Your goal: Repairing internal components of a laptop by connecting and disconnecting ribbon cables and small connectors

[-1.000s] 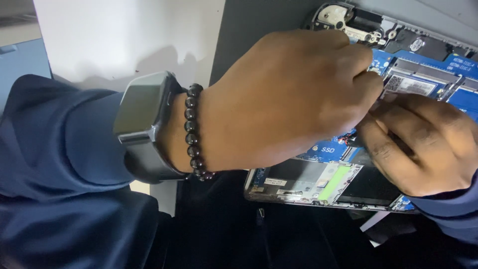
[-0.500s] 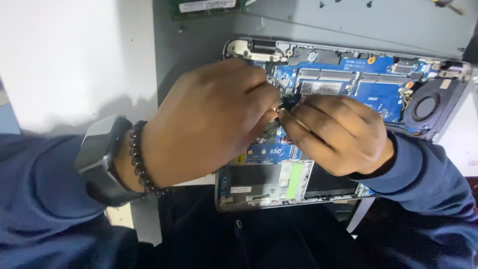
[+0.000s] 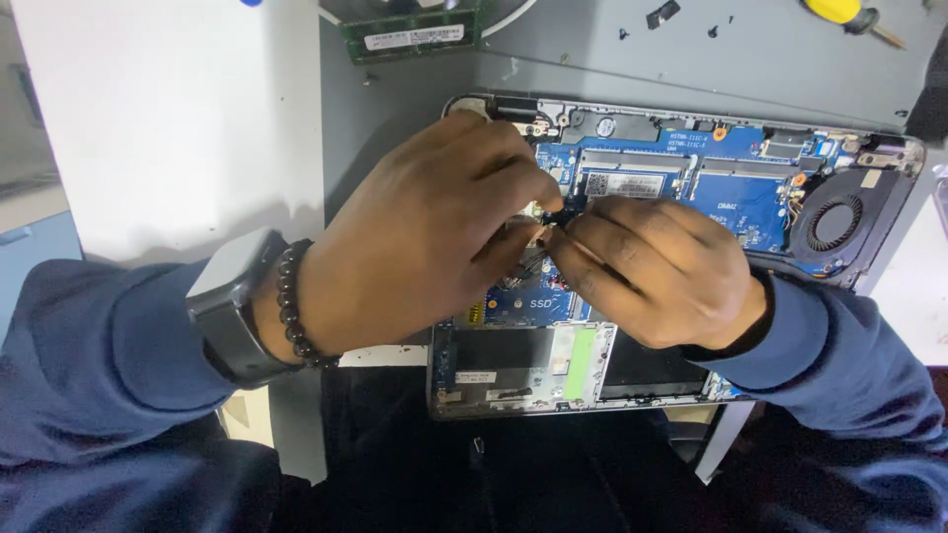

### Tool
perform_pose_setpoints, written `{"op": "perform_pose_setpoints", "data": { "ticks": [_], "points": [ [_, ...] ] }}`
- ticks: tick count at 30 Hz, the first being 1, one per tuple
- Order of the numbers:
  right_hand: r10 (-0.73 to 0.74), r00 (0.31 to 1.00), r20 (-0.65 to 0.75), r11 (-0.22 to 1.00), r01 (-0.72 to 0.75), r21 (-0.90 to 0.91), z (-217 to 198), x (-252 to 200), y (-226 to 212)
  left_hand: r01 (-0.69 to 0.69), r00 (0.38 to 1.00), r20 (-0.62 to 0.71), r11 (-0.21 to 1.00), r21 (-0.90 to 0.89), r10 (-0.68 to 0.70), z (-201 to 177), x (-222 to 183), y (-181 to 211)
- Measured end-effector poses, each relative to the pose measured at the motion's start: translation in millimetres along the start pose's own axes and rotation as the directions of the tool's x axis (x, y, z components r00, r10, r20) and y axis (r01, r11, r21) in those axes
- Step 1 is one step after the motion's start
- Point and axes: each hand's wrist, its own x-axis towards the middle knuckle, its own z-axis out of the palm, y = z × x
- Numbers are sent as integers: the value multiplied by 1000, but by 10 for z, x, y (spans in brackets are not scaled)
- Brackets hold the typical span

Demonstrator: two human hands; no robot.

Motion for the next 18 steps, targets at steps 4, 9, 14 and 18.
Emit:
{"op": "perform_pose_setpoints", "data": {
  "ticks": [4,9,14,18],
  "points": [
    [29,1000,-2,999,-29,24,2,-23,3,-76,997,26,986,151,73,-4,-2,3],
    [70,997,-16,994,-68,83,-2,-35,9,-107,994,31,982,154,103,-9,33,15],
    [154,983,-102,960,-124,251,18,-32,11,-106,994,3,988,112,106,30,57,31],
    [336,940,-61,858,-279,431,3,3,10,-72,997,-5,995,69,73,46,75,48]
  ]
}}
